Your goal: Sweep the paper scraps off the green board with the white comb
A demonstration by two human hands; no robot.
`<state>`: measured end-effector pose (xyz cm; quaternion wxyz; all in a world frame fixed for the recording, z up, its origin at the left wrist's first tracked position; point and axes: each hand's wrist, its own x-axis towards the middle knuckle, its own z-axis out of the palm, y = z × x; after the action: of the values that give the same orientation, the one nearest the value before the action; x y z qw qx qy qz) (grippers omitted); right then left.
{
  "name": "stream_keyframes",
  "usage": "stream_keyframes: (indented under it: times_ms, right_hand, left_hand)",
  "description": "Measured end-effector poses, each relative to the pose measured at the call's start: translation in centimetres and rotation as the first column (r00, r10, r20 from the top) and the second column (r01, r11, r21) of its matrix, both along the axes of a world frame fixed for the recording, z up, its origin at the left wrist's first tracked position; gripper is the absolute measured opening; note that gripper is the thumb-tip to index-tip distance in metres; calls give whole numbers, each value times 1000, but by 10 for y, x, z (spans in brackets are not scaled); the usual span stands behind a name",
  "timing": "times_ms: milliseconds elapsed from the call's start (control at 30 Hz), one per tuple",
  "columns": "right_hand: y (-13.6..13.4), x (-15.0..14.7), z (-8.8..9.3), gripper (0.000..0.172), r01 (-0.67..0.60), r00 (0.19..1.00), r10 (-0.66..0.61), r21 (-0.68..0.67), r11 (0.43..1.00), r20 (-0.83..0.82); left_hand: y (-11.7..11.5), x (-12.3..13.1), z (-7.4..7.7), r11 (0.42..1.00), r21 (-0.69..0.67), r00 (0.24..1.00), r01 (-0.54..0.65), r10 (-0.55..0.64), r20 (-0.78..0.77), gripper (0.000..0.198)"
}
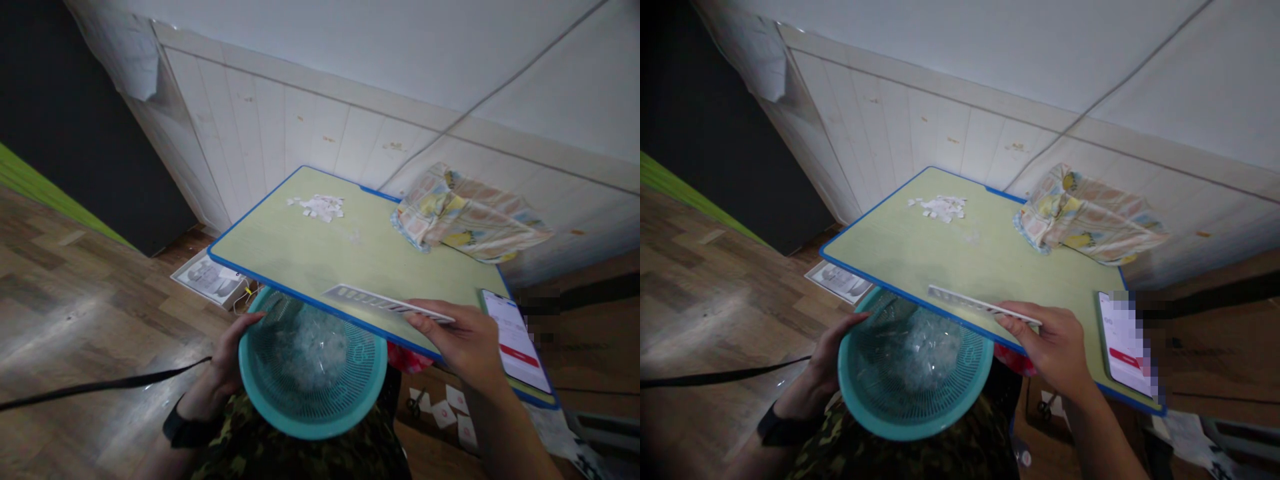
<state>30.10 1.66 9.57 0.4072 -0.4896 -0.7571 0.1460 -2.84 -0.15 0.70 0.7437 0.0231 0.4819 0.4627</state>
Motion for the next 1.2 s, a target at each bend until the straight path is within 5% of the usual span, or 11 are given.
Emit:
stream_keyframes:
  times_ms: [133, 300, 400, 967, 1200]
  right_hand:
    - [4, 10, -3, 17, 13, 1000, -13, 4, 1000, -16]
    - [28, 28, -18, 17, 319, 948, -317, 53, 946, -40]
    - [45, 29, -24, 24, 397, 916, -394, 28, 917, -75]
    - [94, 2, -25, 25, 66, 961, -105, -157, 985, -255]
    - [103, -6, -24, 26, 44, 965, -78, -141, 989, -249]
  left_hand:
    - [-1, 0, 1, 1000, -28, 1000, -8, 9, 2, 36]
    - [0, 2, 3, 998, -44, 999, -42, 43, 17, 27]
    - [1, 3, 4, 998, -54, 999, -44, 45, 16, 25]
    - [1, 5, 5, 996, -32, 995, -78, 76, -57, 32]
    - [0, 4, 4, 997, -29, 995, -71, 69, -70, 32]
